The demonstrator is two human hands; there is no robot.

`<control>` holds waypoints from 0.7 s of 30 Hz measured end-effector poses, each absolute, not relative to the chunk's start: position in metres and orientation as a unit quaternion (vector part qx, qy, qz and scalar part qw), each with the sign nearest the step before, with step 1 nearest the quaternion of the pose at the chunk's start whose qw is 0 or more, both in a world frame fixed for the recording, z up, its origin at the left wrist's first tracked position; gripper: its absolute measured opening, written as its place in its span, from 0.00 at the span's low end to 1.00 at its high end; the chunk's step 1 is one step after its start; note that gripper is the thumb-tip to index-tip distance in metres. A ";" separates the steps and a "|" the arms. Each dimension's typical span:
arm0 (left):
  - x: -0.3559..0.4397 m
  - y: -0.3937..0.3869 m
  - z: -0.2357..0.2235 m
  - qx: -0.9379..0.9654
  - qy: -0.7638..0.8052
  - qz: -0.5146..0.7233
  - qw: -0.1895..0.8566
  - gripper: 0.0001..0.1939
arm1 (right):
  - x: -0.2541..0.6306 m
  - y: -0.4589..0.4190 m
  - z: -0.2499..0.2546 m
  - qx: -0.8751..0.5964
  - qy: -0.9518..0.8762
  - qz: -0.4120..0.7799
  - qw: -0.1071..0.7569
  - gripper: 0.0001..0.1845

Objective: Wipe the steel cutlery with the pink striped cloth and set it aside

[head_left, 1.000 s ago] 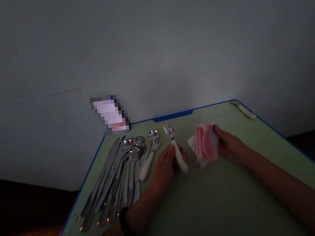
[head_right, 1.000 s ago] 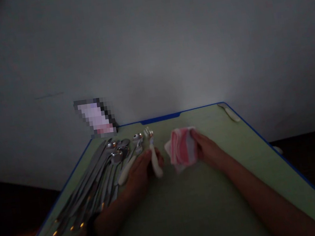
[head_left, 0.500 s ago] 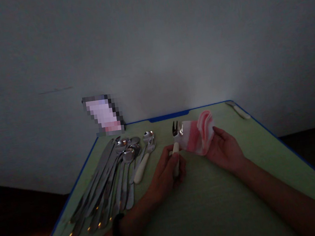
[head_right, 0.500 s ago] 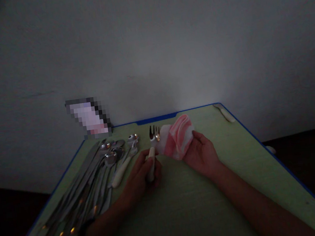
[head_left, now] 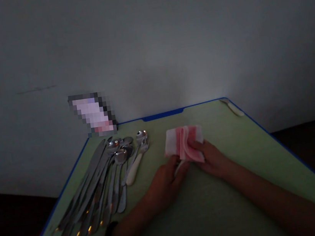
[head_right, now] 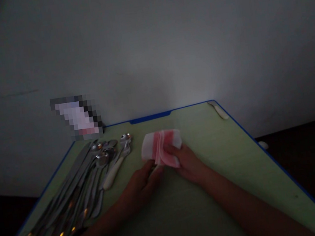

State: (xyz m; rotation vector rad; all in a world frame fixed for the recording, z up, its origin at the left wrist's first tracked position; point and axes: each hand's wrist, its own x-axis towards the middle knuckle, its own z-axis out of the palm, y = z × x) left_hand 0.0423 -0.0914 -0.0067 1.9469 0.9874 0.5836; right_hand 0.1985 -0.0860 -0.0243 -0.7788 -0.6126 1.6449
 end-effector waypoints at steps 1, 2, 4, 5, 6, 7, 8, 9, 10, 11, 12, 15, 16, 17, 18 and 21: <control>0.042 -0.092 -0.008 0.788 0.396 0.223 0.416 0.12 | 0.197 -0.087 -0.025 -0.343 -0.272 0.690 0.576 0.15; 0.041 -0.092 -0.008 0.795 0.397 0.212 0.407 0.13 | 0.196 -0.087 -0.026 -0.357 -0.285 0.674 0.580 0.16; 0.039 -0.093 -0.010 0.803 0.397 0.199 0.398 0.13 | 0.198 -0.088 -0.026 -0.399 -0.323 0.635 0.577 0.18; 0.038 -0.093 -0.010 0.803 0.396 0.198 0.400 0.12 | 0.200 -0.088 -0.025 -0.426 -0.350 0.610 0.569 0.18; 0.037 -0.093 -0.009 0.800 0.393 0.201 0.406 0.12 | 0.203 -0.089 -0.024 -0.453 -0.382 0.582 0.557 0.18; 0.037 -0.093 -0.009 0.795 0.391 0.207 0.414 0.11 | 0.205 -0.089 -0.022 -0.476 -0.416 0.554 0.542 0.17; 0.036 -0.093 -0.008 0.790 0.390 0.213 0.422 0.11 | 0.208 -0.089 -0.020 -0.494 -0.448 0.526 0.527 0.17; 0.036 -0.093 -0.006 0.787 0.387 0.217 0.429 0.11 | 0.210 -0.089 -0.018 -0.510 -0.474 0.501 0.515 0.17; 0.035 -0.092 -0.005 0.786 0.384 0.214 0.436 0.11 | 0.212 -0.089 -0.016 -0.523 -0.495 0.476 0.505 0.18; 0.036 -0.092 -0.004 0.786 0.380 0.208 0.441 0.12 | 0.214 -0.088 -0.014 -0.539 -0.511 0.451 0.495 0.19; 0.036 -0.091 -0.003 0.787 0.376 0.202 0.446 0.13 | 0.215 -0.088 -0.012 -0.556 -0.525 0.426 0.484 0.21; 0.038 -0.089 -0.001 0.784 0.373 0.194 0.457 0.15 | 0.218 -0.085 -0.011 -0.614 -0.558 0.343 0.440 0.26; 0.039 -0.088 -0.001 0.780 0.376 0.201 0.458 0.15 | 0.219 -0.083 -0.011 -0.633 -0.563 0.320 0.425 0.27; 0.040 -0.088 -0.001 0.776 0.379 0.209 0.459 0.15 | 0.220 -0.081 -0.013 -0.649 -0.564 0.302 0.412 0.28; 0.041 -0.088 0.000 0.771 0.382 0.217 0.461 0.15 | 0.220 -0.080 -0.014 -0.660 -0.562 0.291 0.404 0.28; 0.041 -0.088 0.001 0.761 0.378 0.235 0.472 0.14 | 0.221 -0.078 -0.018 -0.660 -0.558 0.289 0.412 0.28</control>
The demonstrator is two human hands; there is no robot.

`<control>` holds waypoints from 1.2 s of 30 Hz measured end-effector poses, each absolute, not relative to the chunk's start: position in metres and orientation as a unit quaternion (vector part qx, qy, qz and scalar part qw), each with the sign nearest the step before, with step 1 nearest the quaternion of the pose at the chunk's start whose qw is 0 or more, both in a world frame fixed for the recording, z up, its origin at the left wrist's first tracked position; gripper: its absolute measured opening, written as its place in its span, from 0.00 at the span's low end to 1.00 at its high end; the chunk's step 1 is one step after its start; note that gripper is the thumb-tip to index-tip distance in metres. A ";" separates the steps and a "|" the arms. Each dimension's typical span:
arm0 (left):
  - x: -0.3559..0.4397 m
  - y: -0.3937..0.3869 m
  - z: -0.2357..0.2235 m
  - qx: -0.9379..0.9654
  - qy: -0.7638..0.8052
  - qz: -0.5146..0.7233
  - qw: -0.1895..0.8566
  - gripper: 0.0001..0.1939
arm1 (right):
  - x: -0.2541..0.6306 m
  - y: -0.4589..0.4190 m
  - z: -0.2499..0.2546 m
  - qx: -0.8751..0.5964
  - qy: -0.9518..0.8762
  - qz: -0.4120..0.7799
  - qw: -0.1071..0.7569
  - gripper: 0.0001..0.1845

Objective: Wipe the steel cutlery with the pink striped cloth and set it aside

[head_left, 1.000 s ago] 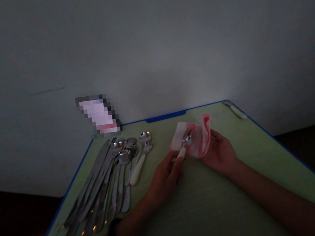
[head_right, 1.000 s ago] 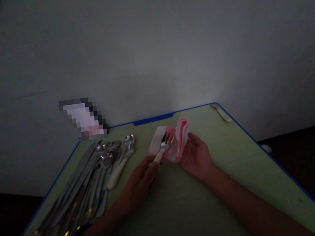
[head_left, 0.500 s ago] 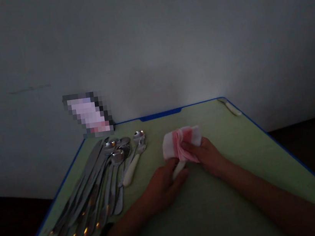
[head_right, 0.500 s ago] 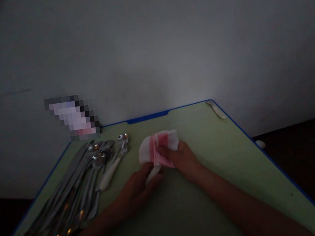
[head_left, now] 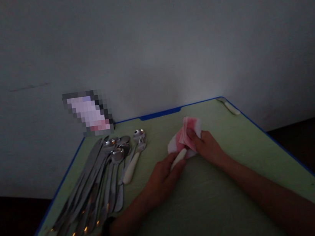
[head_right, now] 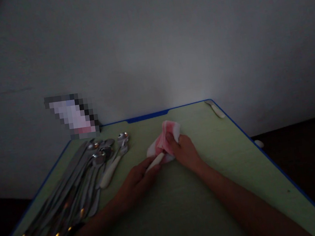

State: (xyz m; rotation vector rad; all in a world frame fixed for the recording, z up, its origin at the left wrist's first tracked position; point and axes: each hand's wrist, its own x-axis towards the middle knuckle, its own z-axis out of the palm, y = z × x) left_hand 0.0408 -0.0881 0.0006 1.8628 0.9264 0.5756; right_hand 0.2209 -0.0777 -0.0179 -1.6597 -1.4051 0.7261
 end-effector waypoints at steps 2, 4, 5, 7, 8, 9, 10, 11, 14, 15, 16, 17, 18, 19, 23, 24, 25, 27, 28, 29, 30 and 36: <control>0.039 -0.089 0.001 0.760 0.370 0.241 0.478 0.15 | 0.221 -0.078 -0.019 -0.635 -0.567 0.300 0.431 0.26; 0.038 -0.090 0.002 0.759 0.367 0.244 0.479 0.15 | 0.222 -0.080 -0.020 -0.609 -0.574 0.319 0.444 0.25; 0.037 -0.090 0.001 0.758 0.367 0.245 0.480 0.15 | 0.222 -0.081 -0.020 -0.600 -0.576 0.331 0.446 0.24; 0.036 -0.090 0.001 0.756 0.367 0.247 0.482 0.15 | 0.224 -0.082 -0.019 -0.583 -0.579 0.354 0.446 0.22; 0.036 -0.090 0.001 0.755 0.366 0.249 0.483 0.15 | 0.224 -0.082 -0.019 -0.574 -0.582 0.365 0.445 0.21; 0.036 -0.089 0.000 0.755 0.366 0.251 0.483 0.15 | 0.225 -0.082 -0.019 -0.562 -0.587 0.375 0.445 0.20; 0.036 -0.089 0.000 0.756 0.365 0.250 0.482 0.16 | 0.225 -0.082 -0.020 -0.551 -0.592 0.384 0.446 0.20; 0.036 -0.089 0.001 0.758 0.364 0.249 0.481 0.16 | 0.226 -0.082 -0.020 -0.541 -0.597 0.390 0.446 0.20; 0.037 -0.088 0.002 0.766 0.359 0.234 0.479 0.17 | 0.227 -0.081 -0.021 -0.539 -0.601 0.392 0.441 0.19; 0.036 -0.088 0.003 0.769 0.358 0.228 0.478 0.17 | 0.227 -0.080 -0.021 -0.542 -0.600 0.392 0.439 0.19; 0.036 -0.088 0.004 0.771 0.358 0.224 0.477 0.17 | 0.227 -0.080 -0.021 -0.543 -0.599 0.393 0.437 0.19; 0.036 -0.088 0.004 0.773 0.359 0.222 0.473 0.16 | 0.226 -0.081 -0.021 -0.545 -0.598 0.395 0.435 0.19; 0.036 -0.088 0.004 0.775 0.362 0.221 0.469 0.16 | 0.226 -0.081 -0.021 -0.547 -0.597 0.395 0.433 0.20; 0.036 -0.088 0.004 0.777 0.364 0.221 0.464 0.16 | 0.226 -0.081 -0.020 -0.550 -0.596 0.394 0.432 0.20; 0.035 -0.089 0.002 0.782 0.369 0.221 0.452 0.16 | 0.224 -0.082 -0.020 -0.562 -0.591 0.384 0.433 0.20; 0.035 -0.089 0.002 0.782 0.368 0.221 0.452 0.16 | 0.224 -0.082 -0.020 -0.564 -0.590 0.384 0.433 0.19; 0.035 -0.090 0.002 0.782 0.365 0.223 0.453 0.15 | 0.224 -0.082 -0.019 -0.564 -0.588 0.385 0.433 0.19; 0.035 -0.090 0.002 0.784 0.362 0.224 0.452 0.15 | 0.224 -0.082 -0.019 -0.563 -0.586 0.389 0.433 0.19; 0.035 -0.090 0.002 0.785 0.363 0.224 0.449 0.15 | 0.224 -0.082 -0.019 -0.562 -0.585 0.392 0.434 0.19; 0.035 -0.090 0.002 0.786 0.365 0.223 0.446 0.15 | 0.224 -0.082 -0.019 -0.561 -0.585 0.394 0.435 0.20; 0.035 -0.090 0.002 0.787 0.368 0.220 0.444 0.15 | 0.224 -0.082 -0.019 -0.560 -0.585 0.395 0.434 0.19; 0.035 -0.089 0.000 0.792 0.368 0.214 0.438 0.15 | 0.223 -0.083 -0.019 -0.562 -0.591 0.385 0.432 0.19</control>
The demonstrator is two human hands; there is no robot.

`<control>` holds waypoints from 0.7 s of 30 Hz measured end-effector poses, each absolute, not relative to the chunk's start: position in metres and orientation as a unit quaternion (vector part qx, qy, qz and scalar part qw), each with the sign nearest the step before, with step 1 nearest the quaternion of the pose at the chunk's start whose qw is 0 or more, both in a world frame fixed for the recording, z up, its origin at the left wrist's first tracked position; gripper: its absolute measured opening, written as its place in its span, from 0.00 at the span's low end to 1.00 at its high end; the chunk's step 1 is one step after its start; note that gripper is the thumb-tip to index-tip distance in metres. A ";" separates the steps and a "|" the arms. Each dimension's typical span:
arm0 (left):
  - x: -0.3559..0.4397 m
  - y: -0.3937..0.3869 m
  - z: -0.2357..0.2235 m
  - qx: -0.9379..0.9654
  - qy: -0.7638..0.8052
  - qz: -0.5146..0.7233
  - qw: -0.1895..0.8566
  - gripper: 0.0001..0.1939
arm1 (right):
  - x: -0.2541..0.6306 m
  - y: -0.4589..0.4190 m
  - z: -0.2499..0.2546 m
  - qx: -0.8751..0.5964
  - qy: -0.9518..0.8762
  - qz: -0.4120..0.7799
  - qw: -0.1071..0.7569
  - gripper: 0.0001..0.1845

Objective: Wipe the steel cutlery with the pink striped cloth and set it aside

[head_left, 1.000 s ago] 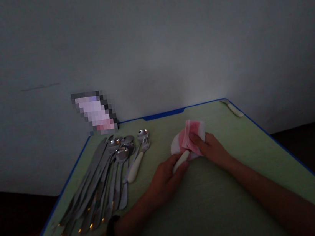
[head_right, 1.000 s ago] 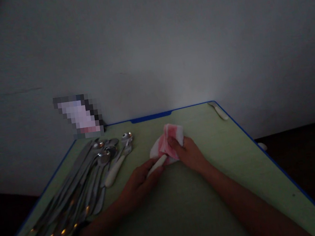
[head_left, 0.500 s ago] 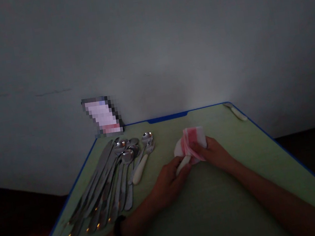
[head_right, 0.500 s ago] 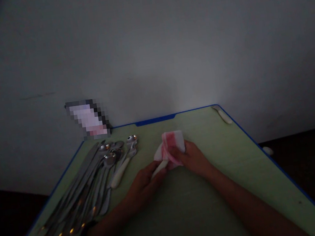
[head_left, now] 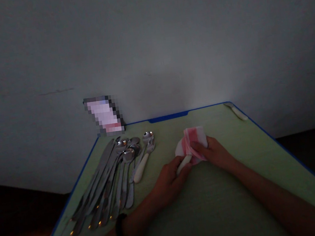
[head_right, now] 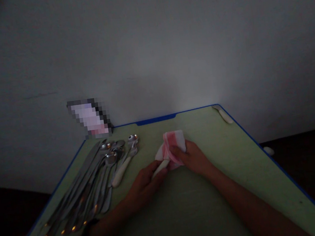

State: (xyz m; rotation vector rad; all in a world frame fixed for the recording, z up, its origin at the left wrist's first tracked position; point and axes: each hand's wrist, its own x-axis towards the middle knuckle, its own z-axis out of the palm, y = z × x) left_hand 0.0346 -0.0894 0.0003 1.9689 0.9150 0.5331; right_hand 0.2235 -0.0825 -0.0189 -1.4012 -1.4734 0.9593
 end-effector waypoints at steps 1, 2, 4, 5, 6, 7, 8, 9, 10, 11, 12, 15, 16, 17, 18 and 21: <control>0.035 -0.089 0.000 0.793 0.369 0.214 0.435 0.15 | 0.223 -0.083 -0.019 -0.564 -0.589 0.386 0.431 0.19; 0.035 -0.089 -0.001 0.794 0.369 0.215 0.433 0.15 | 0.224 -0.083 -0.019 -0.566 -0.588 0.387 0.429 0.19; 0.035 -0.089 -0.001 0.795 0.368 0.217 0.432 0.15 | 0.224 -0.083 -0.020 -0.571 -0.589 0.385 0.423 0.19; 0.035 -0.089 -0.001 0.795 0.367 0.218 0.431 0.15 | 0.224 -0.083 -0.021 -0.573 -0.590 0.382 0.421 0.19; 0.035 -0.089 -0.001 0.796 0.367 0.217 0.431 0.15 | 0.225 -0.083 -0.021 -0.575 -0.592 0.378 0.418 0.19; 0.035 -0.089 -0.001 0.796 0.367 0.213 0.431 0.15 | 0.225 -0.082 -0.021 -0.576 -0.594 0.375 0.417 0.19; 0.035 -0.089 -0.001 0.797 0.367 0.210 0.432 0.15 | 0.226 -0.082 -0.021 -0.577 -0.596 0.373 0.416 0.19; 0.035 -0.089 -0.001 0.796 0.367 0.209 0.433 0.15 | 0.226 -0.082 -0.021 -0.576 -0.597 0.371 0.417 0.19; 0.035 -0.089 -0.002 0.795 0.367 0.212 0.434 0.15 | 0.226 -0.082 -0.021 -0.574 -0.599 0.371 0.416 0.19; 0.035 -0.089 -0.002 0.794 0.367 0.216 0.435 0.14 | 0.226 -0.082 -0.020 -0.573 -0.600 0.374 0.415 0.19; 0.035 -0.089 -0.002 0.792 0.365 0.221 0.436 0.14 | 0.226 -0.083 -0.019 -0.571 -0.600 0.379 0.413 0.19; 0.035 -0.089 -0.002 0.789 0.362 0.226 0.443 0.14 | 0.226 -0.083 -0.017 -0.569 -0.594 0.394 0.410 0.19; 0.035 -0.089 -0.002 0.788 0.362 0.224 0.445 0.15 | 0.226 -0.084 -0.017 -0.571 -0.592 0.395 0.409 0.20; 0.035 -0.089 -0.003 0.788 0.362 0.223 0.446 0.15 | 0.226 -0.084 -0.017 -0.574 -0.590 0.395 0.408 0.20; 0.035 -0.089 -0.002 0.788 0.363 0.223 0.444 0.15 | 0.226 -0.084 -0.017 -0.576 -0.590 0.393 0.407 0.20; 0.036 -0.089 -0.002 0.789 0.368 0.224 0.439 0.15 | 0.226 -0.083 -0.017 -0.571 -0.594 0.390 0.411 0.20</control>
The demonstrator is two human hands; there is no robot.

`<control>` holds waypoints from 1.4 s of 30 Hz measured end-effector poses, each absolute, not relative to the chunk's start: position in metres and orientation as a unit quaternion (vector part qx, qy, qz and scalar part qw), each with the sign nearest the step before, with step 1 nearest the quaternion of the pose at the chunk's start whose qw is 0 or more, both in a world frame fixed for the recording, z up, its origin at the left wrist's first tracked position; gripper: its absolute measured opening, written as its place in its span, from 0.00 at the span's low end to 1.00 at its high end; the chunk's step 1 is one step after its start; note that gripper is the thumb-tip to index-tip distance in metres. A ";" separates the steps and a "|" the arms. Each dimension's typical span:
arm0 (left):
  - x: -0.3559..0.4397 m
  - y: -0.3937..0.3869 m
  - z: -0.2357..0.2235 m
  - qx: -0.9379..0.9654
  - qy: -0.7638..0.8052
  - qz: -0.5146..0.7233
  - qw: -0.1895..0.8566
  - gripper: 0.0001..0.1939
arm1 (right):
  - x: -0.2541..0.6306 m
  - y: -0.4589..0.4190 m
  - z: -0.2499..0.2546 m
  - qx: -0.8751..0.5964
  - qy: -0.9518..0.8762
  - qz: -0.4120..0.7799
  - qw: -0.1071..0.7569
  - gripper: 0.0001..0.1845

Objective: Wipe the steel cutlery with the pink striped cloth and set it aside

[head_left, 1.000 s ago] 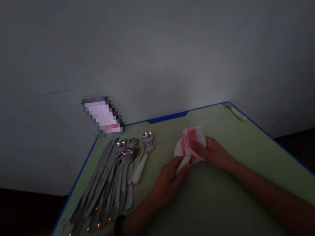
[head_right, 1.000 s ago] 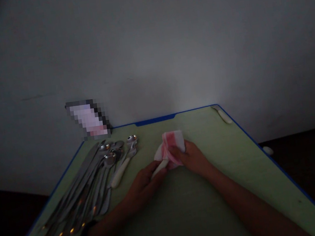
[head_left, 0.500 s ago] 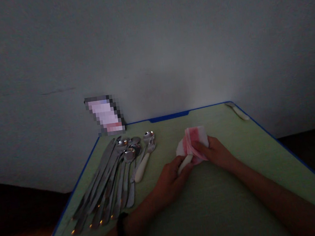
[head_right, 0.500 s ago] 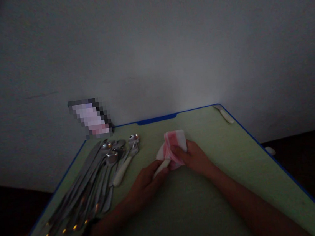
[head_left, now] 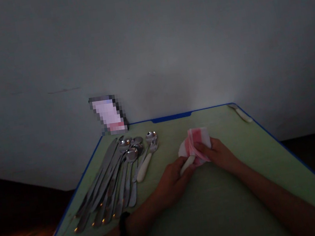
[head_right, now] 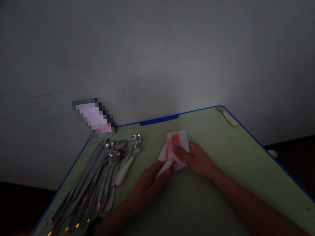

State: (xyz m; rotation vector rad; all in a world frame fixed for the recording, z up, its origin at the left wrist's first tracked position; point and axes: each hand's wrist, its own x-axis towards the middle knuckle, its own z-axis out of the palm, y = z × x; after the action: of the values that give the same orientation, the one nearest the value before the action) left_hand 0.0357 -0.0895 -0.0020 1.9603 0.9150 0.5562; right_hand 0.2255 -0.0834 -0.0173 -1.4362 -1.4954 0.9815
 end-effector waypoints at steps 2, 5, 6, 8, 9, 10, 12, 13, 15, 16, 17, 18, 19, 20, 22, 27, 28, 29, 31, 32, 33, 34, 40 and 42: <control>0.036 -0.090 -0.001 0.787 0.371 0.224 0.440 0.16 | 0.225 -0.083 -0.017 -0.570 -0.594 0.387 0.415 0.20; 0.036 -0.090 0.001 0.784 0.369 0.221 0.448 0.17 | 0.224 -0.084 -0.017 -0.573 -0.588 0.392 0.414 0.21; 0.036 -0.091 0.001 0.784 0.369 0.220 0.449 0.17 | 0.224 -0.084 -0.017 -0.573 -0.587 0.394 0.415 0.21; 0.036 -0.091 0.002 0.783 0.372 0.221 0.447 0.17 | 0.224 -0.085 -0.017 -0.573 -0.585 0.397 0.414 0.21; 0.036 -0.091 0.002 0.783 0.373 0.221 0.445 0.17 | 0.224 -0.084 -0.017 -0.573 -0.585 0.398 0.414 0.22; 0.035 -0.091 0.002 0.784 0.374 0.221 0.443 0.17 | 0.225 -0.084 -0.017 -0.572 -0.585 0.398 0.414 0.22; 0.035 -0.091 0.001 0.786 0.371 0.223 0.441 0.16 | 0.225 -0.084 -0.017 -0.566 -0.589 0.401 0.415 0.21; 0.035 -0.091 0.001 0.787 0.368 0.224 0.440 0.16 | 0.225 -0.083 -0.017 -0.563 -0.590 0.401 0.417 0.21; 0.035 -0.091 0.000 0.789 0.366 0.225 0.439 0.15 | 0.225 -0.082 -0.018 -0.558 -0.588 0.403 0.424 0.21; 0.034 -0.091 0.000 0.790 0.366 0.225 0.437 0.15 | 0.224 -0.082 -0.018 -0.558 -0.586 0.403 0.429 0.22; 0.034 -0.091 0.000 0.790 0.367 0.226 0.436 0.15 | 0.224 -0.082 -0.018 -0.560 -0.581 0.401 0.433 0.22; 0.034 -0.091 0.001 0.790 0.368 0.226 0.435 0.15 | 0.223 -0.081 -0.018 -0.564 -0.576 0.400 0.436 0.22; 0.035 -0.091 0.002 0.790 0.369 0.226 0.435 0.15 | 0.223 -0.081 -0.018 -0.571 -0.569 0.400 0.437 0.23; 0.035 -0.091 0.003 0.789 0.369 0.225 0.436 0.15 | 0.222 -0.082 -0.018 -0.580 -0.561 0.400 0.435 0.24; 0.035 -0.091 0.004 0.787 0.370 0.220 0.443 0.15 | 0.222 -0.083 -0.018 -0.598 -0.541 0.404 0.432 0.26; 0.034 -0.092 0.005 0.777 0.359 0.233 0.462 0.17 | 0.227 -0.083 -0.018 -0.621 -0.472 0.440 0.444 0.28; 0.034 -0.092 0.005 0.775 0.359 0.239 0.462 0.17 | 0.228 -0.083 -0.017 -0.617 -0.461 0.452 0.450 0.28; 0.035 -0.092 0.005 0.774 0.360 0.244 0.461 0.17 | 0.229 -0.082 -0.017 -0.610 -0.454 0.462 0.457 0.28; 0.035 -0.093 0.004 0.775 0.363 0.245 0.456 0.17 | 0.231 -0.081 -0.017 -0.594 -0.450 0.476 0.467 0.27; 0.035 -0.093 0.003 0.776 0.364 0.244 0.453 0.17 | 0.231 -0.081 -0.018 -0.588 -0.450 0.479 0.473 0.27; 0.035 -0.093 0.003 0.778 0.364 0.244 0.450 0.17 | 0.231 -0.081 -0.019 -0.582 -0.450 0.483 0.476 0.26; 0.035 -0.093 0.002 0.779 0.365 0.246 0.447 0.17 | 0.230 -0.081 -0.019 -0.577 -0.448 0.488 0.478 0.26; 0.035 -0.091 -0.001 0.774 0.365 0.249 0.454 0.16 | 0.223 -0.081 -0.021 -0.528 -0.372 0.562 0.517 0.22; 0.035 -0.090 -0.002 0.771 0.379 0.238 0.452 0.16 | 0.221 -0.078 -0.020 -0.486 -0.300 0.597 0.564 0.20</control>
State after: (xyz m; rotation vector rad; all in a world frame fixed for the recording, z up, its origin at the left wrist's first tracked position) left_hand 0.0348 -0.0899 -0.0020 1.9054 0.9367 0.5890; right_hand 0.2213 -0.0779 -0.0205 -1.1436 -0.7058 1.4043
